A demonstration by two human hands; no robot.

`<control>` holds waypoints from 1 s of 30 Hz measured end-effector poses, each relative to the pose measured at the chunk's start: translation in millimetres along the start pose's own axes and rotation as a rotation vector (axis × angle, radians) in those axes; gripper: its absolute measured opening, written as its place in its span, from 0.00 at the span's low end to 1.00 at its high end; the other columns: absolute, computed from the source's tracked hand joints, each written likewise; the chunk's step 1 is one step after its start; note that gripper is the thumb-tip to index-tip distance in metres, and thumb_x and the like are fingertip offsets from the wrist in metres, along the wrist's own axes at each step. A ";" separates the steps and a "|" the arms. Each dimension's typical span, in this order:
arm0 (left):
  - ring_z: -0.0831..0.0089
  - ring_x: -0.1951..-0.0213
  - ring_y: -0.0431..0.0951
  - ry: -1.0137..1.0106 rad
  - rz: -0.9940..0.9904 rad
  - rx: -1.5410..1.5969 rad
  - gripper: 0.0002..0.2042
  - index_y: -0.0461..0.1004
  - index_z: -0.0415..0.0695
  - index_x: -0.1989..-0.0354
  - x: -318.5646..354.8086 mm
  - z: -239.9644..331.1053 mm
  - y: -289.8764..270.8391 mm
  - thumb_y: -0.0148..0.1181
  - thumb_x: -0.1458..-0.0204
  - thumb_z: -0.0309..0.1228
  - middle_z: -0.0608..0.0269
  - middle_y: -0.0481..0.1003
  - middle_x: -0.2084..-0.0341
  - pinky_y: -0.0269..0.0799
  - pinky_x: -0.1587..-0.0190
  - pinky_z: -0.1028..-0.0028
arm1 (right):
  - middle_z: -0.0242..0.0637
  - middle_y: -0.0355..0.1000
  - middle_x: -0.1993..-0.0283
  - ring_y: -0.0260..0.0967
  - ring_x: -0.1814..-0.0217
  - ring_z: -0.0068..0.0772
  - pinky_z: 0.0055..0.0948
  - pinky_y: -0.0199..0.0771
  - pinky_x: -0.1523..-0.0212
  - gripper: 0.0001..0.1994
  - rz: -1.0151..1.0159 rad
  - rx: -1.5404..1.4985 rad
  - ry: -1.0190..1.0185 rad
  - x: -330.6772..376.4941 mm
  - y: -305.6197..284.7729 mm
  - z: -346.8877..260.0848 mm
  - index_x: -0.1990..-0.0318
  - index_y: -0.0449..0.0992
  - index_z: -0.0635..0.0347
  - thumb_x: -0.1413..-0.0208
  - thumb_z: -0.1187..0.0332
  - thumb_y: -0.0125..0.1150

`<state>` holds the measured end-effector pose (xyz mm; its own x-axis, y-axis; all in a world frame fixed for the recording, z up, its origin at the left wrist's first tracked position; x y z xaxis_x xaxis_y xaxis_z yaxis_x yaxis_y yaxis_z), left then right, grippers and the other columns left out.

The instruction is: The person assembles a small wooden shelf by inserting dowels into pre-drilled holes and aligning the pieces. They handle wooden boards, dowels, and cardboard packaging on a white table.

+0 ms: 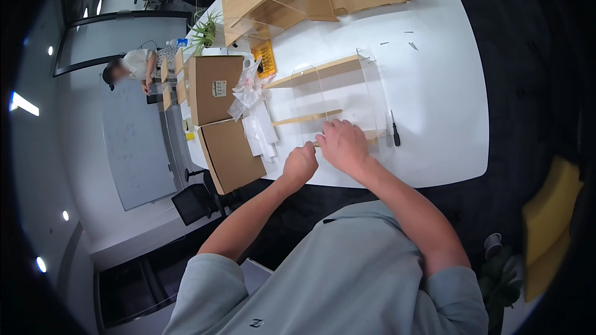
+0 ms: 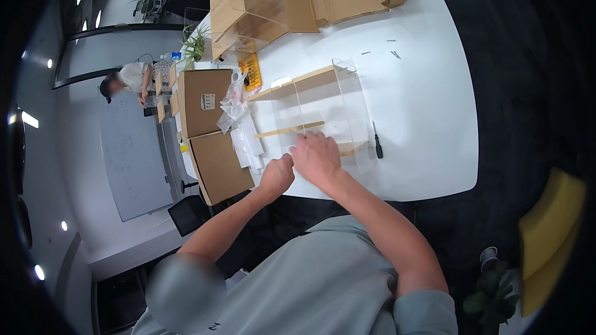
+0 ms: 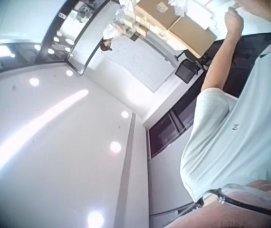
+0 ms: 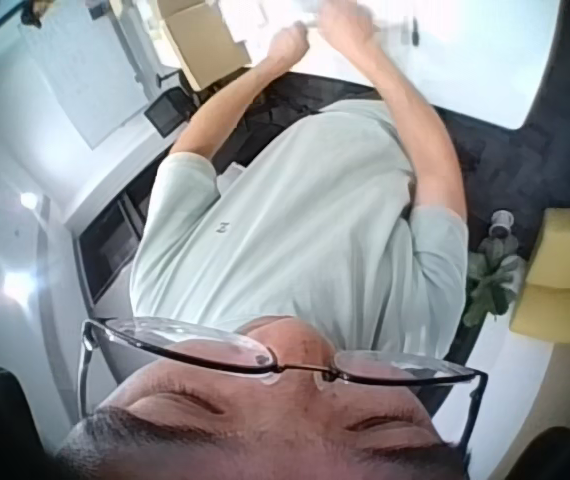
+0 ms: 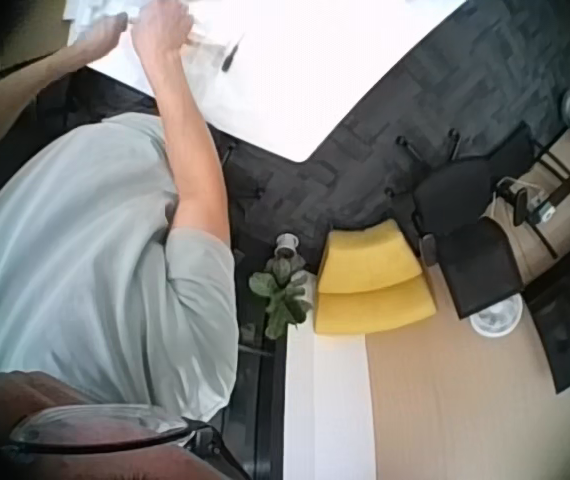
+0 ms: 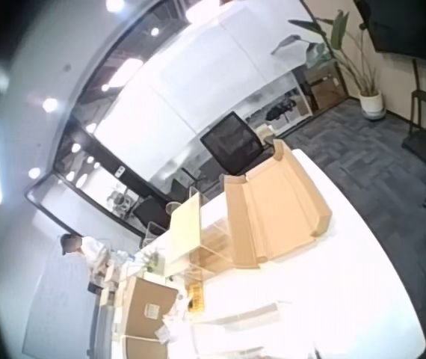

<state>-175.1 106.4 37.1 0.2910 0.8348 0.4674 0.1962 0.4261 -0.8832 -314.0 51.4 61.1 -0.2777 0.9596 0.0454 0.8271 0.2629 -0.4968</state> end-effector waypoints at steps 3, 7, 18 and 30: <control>0.60 0.81 0.78 0.243 -0.023 -0.240 0.04 0.70 0.40 0.66 3.1 1.0 6.3 0.54 0.45 0.27 0.57 0.74 0.81 0.75 0.79 0.62 | 0.50 0.74 0.72 0.75 0.68 0.55 0.49 0.74 0.65 0.13 -0.028 -0.517 -0.062 13.4 -59.1 -81.9 0.71 0.74 0.64 0.40 0.63 0.58; 0.69 0.86 0.75 0.510 0.027 -0.413 0.04 0.67 0.42 0.67 6.2 -2.0 6.2 0.56 0.47 0.26 0.66 0.71 0.85 0.72 0.86 0.66 | 0.46 0.73 0.75 0.73 0.72 0.51 0.42 0.69 0.70 0.10 -0.532 -1.357 -0.398 64.9 -153.0 -213.3 0.73 0.70 0.65 0.41 0.70 0.57; 0.58 0.79 0.79 0.376 -0.094 -0.281 0.04 0.68 0.43 0.62 -1.8 -5.4 -9.5 0.53 0.43 0.27 0.60 0.75 0.81 0.74 0.79 0.59 | 0.38 0.69 0.80 0.63 0.79 0.28 0.32 0.63 0.75 0.16 -1.216 -2.010 -0.823 130.7 -231.0 -292.9 0.76 0.71 0.65 0.38 0.64 0.61; 0.57 0.76 0.81 0.327 -0.118 -0.285 0.03 0.69 0.43 0.63 -1.1 -5.8 -13.8 0.51 0.43 0.28 0.58 0.78 0.78 0.75 0.76 0.57 | 0.32 0.73 0.76 0.67 0.74 0.27 0.29 0.67 0.72 0.17 -1.171 -1.867 -0.867 129.5 -211.7 -292.8 0.70 0.77 0.64 0.36 0.59 0.62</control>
<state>-172.7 97.7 49.0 0.5232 0.6126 0.5924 0.4822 0.3604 -0.7985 -382.0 149.4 425.9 -0.4255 0.2834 -0.8594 -0.5176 0.7028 0.4880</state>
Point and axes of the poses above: each hand's wrist, its own x-axis away from the middle knuckle, its own y-axis out of the palm, z = x × y, the point moved 9 cm from there along -x, towards the middle knuckle
